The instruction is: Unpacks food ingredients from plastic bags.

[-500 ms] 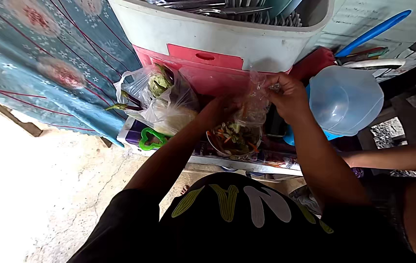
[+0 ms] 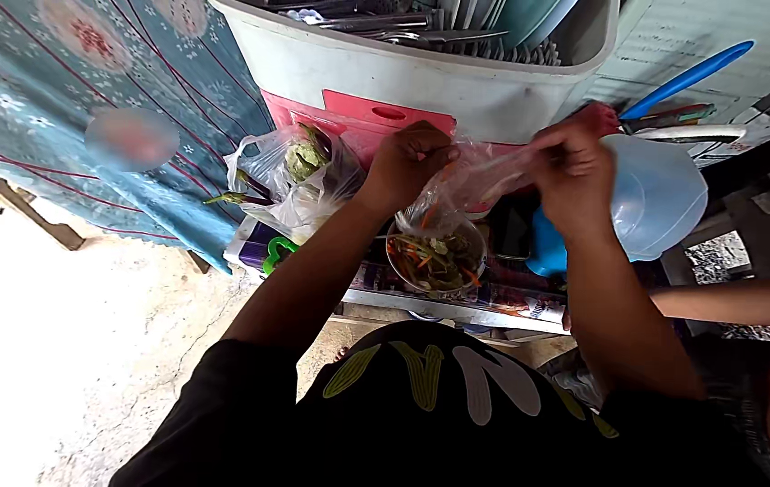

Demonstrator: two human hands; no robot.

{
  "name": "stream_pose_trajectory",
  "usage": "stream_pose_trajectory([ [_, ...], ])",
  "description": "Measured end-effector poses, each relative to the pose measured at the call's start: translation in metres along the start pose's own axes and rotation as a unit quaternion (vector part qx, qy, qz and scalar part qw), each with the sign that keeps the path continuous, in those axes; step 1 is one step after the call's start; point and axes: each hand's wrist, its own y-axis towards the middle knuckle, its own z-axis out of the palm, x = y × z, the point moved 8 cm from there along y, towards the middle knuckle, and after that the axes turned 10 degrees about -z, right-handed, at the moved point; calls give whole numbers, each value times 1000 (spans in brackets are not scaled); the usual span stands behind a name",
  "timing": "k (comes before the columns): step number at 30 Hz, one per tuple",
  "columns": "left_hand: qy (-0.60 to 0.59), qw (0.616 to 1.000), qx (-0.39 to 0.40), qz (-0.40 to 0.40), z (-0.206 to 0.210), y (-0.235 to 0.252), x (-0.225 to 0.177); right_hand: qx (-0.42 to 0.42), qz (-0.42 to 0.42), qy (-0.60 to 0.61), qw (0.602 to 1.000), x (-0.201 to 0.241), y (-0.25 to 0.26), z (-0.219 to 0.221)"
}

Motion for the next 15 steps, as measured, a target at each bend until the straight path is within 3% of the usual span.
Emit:
stream_pose_trajectory([
  [2,64,998,20,2,6,1,-7,46,10,-20,999,5,-2,10],
  [3,76,997,27,-10,7,2,-7,17,5,-18,1000,5,-2,5],
  [5,57,997,25,-40,8,3,-3,-16,6,-10,1000,6,2,-7],
  [9,20,998,9,-61,8,0,4,-4,-5,0,1000,9,-1,-7],
  [15,-33,999,17,-39,14,-8,-5,72,107,11,992,-1,-18,17],
])
